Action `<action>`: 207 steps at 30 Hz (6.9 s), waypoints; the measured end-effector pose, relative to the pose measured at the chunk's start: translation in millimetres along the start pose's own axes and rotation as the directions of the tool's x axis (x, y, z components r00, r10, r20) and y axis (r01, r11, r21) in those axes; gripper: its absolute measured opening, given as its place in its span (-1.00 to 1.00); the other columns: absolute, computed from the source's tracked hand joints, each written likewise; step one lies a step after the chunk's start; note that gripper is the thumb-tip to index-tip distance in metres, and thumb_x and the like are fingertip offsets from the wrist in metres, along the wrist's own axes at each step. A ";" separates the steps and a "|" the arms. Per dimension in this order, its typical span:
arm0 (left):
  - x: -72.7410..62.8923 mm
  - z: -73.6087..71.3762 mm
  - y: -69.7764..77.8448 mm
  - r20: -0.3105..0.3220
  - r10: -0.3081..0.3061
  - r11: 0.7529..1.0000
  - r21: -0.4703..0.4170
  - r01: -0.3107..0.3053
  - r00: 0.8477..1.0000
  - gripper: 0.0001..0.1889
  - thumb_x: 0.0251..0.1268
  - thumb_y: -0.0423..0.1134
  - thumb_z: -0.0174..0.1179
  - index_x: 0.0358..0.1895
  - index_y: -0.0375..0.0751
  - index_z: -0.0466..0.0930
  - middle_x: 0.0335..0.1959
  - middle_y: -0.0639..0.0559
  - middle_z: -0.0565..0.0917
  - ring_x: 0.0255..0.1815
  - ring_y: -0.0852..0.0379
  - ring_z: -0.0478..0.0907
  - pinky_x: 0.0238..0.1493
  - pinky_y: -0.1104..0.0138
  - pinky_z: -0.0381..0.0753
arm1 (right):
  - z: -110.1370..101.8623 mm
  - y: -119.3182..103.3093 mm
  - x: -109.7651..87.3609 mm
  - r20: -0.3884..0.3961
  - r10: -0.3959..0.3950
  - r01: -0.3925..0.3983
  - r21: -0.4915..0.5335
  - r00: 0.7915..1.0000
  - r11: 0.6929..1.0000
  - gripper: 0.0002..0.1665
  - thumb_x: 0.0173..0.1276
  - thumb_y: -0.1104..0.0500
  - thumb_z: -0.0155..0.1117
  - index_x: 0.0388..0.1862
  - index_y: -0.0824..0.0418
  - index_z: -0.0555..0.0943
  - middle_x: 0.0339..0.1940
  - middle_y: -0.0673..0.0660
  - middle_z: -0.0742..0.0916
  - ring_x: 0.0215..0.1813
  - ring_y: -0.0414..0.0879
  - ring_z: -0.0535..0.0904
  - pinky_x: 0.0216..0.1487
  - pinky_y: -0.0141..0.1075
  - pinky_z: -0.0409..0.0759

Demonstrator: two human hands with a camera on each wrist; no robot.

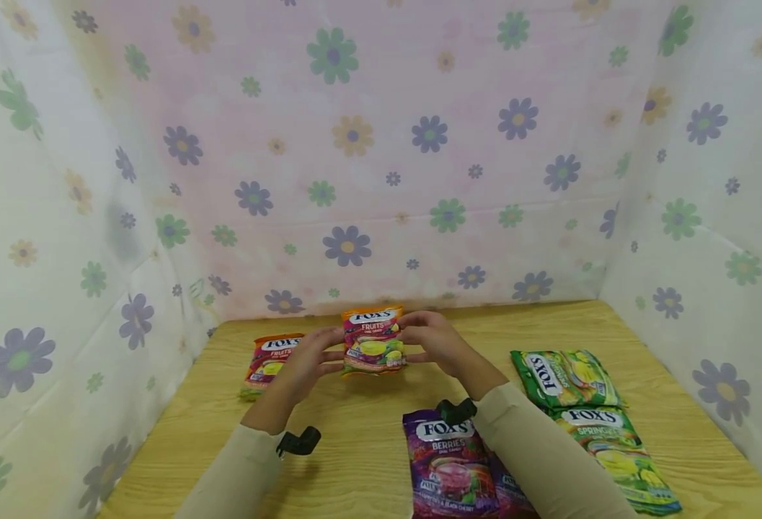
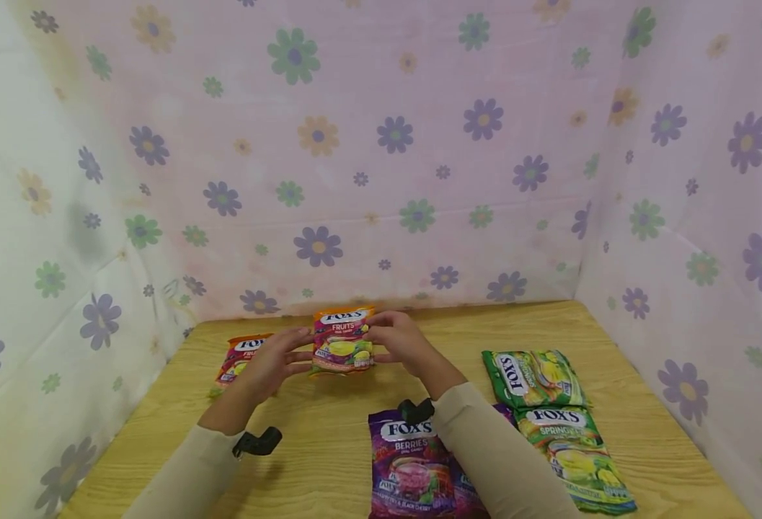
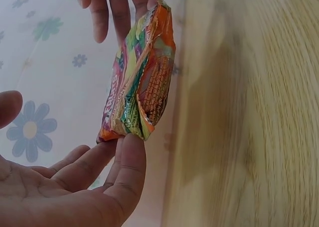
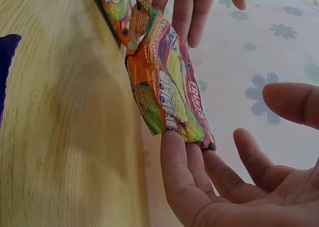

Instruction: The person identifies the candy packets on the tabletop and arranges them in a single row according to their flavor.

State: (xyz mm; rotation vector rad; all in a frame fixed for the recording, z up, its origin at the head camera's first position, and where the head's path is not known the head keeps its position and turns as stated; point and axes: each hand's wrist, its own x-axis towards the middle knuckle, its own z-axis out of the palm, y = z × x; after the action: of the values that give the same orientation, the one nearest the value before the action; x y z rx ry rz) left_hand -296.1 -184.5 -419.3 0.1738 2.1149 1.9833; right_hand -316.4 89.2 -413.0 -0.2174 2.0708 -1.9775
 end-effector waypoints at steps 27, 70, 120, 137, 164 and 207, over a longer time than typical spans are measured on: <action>-6.8 -27.7 -10.1 -0.118 -0.018 0.999 0.029 0.022 0.993 -0.34 0.68 0.08 -0.07 0.59 -0.28 0.15 0.56 -0.24 0.29 0.38 -0.24 0.40 0.46 -0.10 0.44 | 39.1 9.6 22.1 0.002 -0.003 0.003 0.073 1.000 0.997 -0.50 0.50 0.15 0.26 0.33 0.34 0.51 0.40 0.32 0.53 0.30 0.22 0.59 0.17 0.13 0.70; -7.3 -48.6 -27.1 -0.209 -0.080 0.991 0.085 0.099 0.975 -0.25 0.65 0.22 -0.15 0.61 -0.26 0.09 0.56 -0.30 0.28 0.22 -0.12 0.50 0.10 0.17 0.64 | 81.3 38.7 41.3 -0.025 0.029 -0.025 0.119 0.999 0.993 -0.49 0.51 0.09 0.25 0.32 0.31 0.52 0.30 0.20 0.61 0.31 0.19 0.56 0.25 0.13 0.65; -14.3 -40.7 -29.7 -0.229 -0.051 0.959 0.261 0.111 0.972 -0.20 0.56 0.29 -0.01 0.56 -0.25 0.17 0.48 -0.29 0.36 0.46 -0.26 0.38 0.42 -0.14 0.47 | 80.4 43.3 37.9 0.068 0.057 -0.064 0.108 0.996 0.992 -0.42 0.50 0.05 0.29 0.39 0.28 0.48 0.49 0.20 0.50 0.55 0.29 0.35 0.35 0.18 0.56; -14.4 -41.9 -27.1 -0.241 -0.056 0.961 0.249 0.117 0.969 -0.21 0.57 0.29 -0.02 0.55 -0.25 0.18 0.48 -0.26 0.36 0.47 -0.25 0.36 0.43 -0.13 0.47 | 76.7 41.4 38.6 0.061 0.062 -0.070 0.143 0.996 0.987 -0.42 0.50 0.12 0.28 0.40 0.33 0.46 0.45 0.27 0.52 0.47 0.23 0.46 0.30 0.15 0.60; -27.0 -4.9 -23.8 -0.200 0.046 0.916 0.398 0.038 0.979 -0.18 0.46 0.38 0.05 0.53 -0.16 0.28 0.50 -0.17 0.41 0.46 -0.24 0.41 0.40 -0.20 0.45 | 43.2 19.8 9.0 0.104 -0.020 0.034 -0.133 0.994 0.991 -0.51 0.52 0.02 0.25 0.35 0.12 0.52 0.46 0.27 0.52 0.41 0.15 0.52 0.32 0.15 0.60; -55.6 56.1 -30.5 0.198 -0.136 0.991 0.022 0.134 0.971 -0.36 0.58 -0.06 0.13 0.46 -0.48 0.25 0.39 -0.42 0.43 0.29 -0.26 0.57 0.13 0.07 0.74 | -54.8 23.7 -84.7 0.092 -0.003 0.039 -0.390 0.996 0.920 -0.52 0.52 0.11 0.25 0.29 0.34 0.49 -0.02 0.27 0.65 -0.04 0.17 0.68 -0.17 -0.06 0.78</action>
State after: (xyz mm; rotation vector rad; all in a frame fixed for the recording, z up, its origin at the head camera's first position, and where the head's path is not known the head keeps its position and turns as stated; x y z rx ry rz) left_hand -226.0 -146.3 -447.6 0.2151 1.9554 1.7992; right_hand -250.1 167.6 -427.1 -0.4000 2.3927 -1.5107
